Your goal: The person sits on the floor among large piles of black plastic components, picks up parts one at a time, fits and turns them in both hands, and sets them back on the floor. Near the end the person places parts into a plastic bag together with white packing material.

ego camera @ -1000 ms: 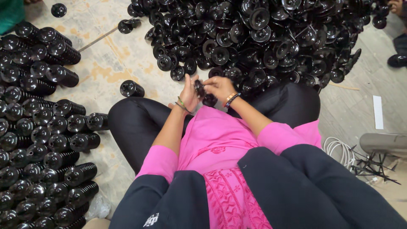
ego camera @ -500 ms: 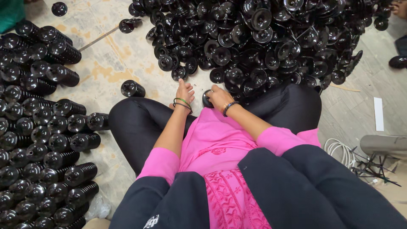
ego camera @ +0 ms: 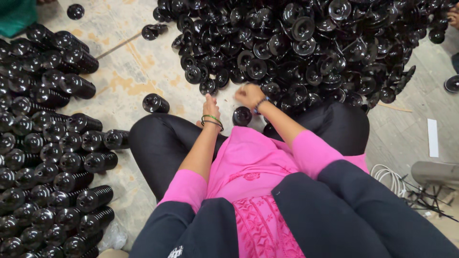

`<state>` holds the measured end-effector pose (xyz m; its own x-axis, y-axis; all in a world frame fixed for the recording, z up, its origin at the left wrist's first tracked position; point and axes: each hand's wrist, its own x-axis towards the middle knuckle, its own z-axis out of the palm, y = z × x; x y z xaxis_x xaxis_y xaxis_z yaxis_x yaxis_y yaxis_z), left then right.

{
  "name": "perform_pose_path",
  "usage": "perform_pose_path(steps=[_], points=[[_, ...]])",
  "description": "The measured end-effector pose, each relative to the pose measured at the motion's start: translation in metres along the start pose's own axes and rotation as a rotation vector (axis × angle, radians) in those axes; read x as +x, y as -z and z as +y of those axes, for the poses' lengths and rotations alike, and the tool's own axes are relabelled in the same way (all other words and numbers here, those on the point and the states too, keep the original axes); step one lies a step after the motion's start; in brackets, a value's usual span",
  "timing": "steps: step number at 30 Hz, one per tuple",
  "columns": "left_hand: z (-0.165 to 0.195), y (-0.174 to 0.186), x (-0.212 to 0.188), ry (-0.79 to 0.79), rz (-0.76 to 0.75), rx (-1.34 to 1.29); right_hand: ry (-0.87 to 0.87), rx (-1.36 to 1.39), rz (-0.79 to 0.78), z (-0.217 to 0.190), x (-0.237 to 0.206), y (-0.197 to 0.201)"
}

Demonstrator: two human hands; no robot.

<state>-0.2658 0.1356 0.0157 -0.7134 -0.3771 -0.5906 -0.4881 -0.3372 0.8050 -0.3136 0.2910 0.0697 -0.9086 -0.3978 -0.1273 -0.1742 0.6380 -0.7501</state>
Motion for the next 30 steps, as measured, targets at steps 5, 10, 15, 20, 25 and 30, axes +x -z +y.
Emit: perform_pose_path(steps=[5, 10, 15, 20, 25, 30], points=[[-0.003, -0.001, 0.001, -0.011, -0.013, 0.026, -0.372, -0.028, 0.165, -0.026, 0.048, -0.013], [-0.004, 0.003, 0.009, 0.087, -0.081, -0.014, -0.279, 0.137, 0.401, -0.031, 0.058, -0.027], [-0.004, 0.002, 0.015, 0.218, -0.154, -0.259, 0.260, 0.016, 0.437, -0.016, 0.012, -0.020], [-0.015, -0.001, 0.010, 0.145, -0.605, -0.513, 0.323, 0.221, 0.049, -0.007, -0.051, -0.007], [-0.016, 0.006, -0.011, 0.175, -0.848, -0.490, 0.364, 0.261, 0.068, -0.005, -0.077, 0.001], [-0.005, 0.011, -0.027, 0.258, -0.805, -0.253, 0.245, 0.239, 0.053, 0.005, -0.085, 0.002]])
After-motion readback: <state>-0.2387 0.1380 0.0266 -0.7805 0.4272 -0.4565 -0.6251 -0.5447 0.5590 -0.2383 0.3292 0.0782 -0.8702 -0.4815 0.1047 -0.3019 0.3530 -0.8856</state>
